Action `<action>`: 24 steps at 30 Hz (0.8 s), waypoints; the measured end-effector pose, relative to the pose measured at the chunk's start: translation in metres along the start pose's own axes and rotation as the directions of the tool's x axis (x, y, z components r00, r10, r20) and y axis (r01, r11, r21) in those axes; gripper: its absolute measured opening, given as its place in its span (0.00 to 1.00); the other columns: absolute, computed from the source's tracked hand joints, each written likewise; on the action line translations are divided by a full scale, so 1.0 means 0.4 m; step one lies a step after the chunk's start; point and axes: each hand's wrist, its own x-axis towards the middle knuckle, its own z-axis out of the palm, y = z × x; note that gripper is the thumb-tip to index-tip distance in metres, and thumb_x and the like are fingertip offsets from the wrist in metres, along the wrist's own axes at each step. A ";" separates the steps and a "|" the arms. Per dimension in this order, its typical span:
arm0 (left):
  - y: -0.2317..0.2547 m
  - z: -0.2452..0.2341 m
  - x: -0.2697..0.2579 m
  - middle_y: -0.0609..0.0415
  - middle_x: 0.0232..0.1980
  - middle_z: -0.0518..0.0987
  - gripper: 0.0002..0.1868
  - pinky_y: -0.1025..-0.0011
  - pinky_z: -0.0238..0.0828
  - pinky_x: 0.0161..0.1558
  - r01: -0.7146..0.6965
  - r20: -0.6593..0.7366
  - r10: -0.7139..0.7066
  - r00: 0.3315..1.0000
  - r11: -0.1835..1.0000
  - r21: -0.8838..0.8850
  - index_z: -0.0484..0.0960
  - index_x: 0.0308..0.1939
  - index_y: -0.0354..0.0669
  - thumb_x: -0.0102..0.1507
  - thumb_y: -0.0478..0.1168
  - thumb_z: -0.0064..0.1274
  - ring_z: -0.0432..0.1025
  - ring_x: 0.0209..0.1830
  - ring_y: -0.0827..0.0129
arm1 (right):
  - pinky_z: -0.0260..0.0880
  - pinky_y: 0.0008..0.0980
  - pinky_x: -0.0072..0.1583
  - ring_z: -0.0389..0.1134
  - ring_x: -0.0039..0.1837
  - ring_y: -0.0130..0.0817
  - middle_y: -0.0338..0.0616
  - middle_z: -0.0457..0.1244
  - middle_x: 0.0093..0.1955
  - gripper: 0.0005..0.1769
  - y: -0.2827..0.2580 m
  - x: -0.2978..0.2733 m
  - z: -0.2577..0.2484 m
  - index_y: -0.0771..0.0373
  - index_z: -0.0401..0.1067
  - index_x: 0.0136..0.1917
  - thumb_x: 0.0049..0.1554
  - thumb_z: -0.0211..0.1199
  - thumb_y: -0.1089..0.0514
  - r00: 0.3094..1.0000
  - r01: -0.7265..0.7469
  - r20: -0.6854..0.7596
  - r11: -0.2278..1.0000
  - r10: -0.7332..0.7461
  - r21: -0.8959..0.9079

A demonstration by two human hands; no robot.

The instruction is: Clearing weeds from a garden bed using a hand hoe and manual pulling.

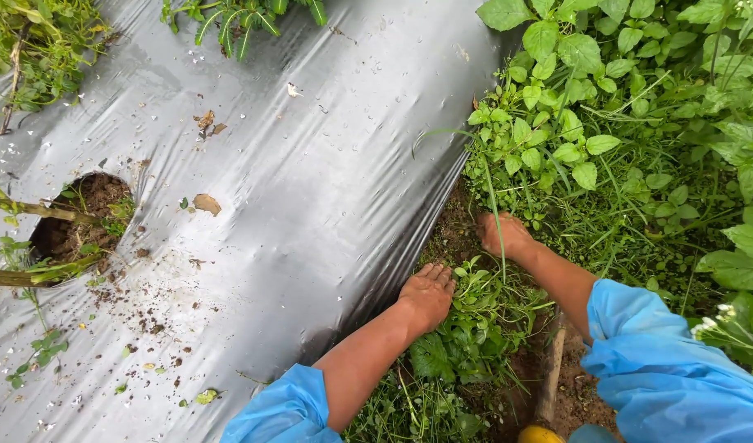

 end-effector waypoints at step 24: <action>0.005 0.011 -0.004 0.47 0.83 0.55 0.29 0.54 0.31 0.81 0.014 -0.037 -0.014 0.999 1.000 -0.001 0.60 0.79 0.43 0.72 0.36 0.26 0.47 0.83 0.51 | 0.79 0.37 0.47 0.62 0.26 0.36 0.40 0.63 0.31 0.22 -0.133 -0.117 -0.259 0.59 0.77 0.41 0.66 0.51 0.44 0.977 -0.165 0.171 0.959 0.127 0.229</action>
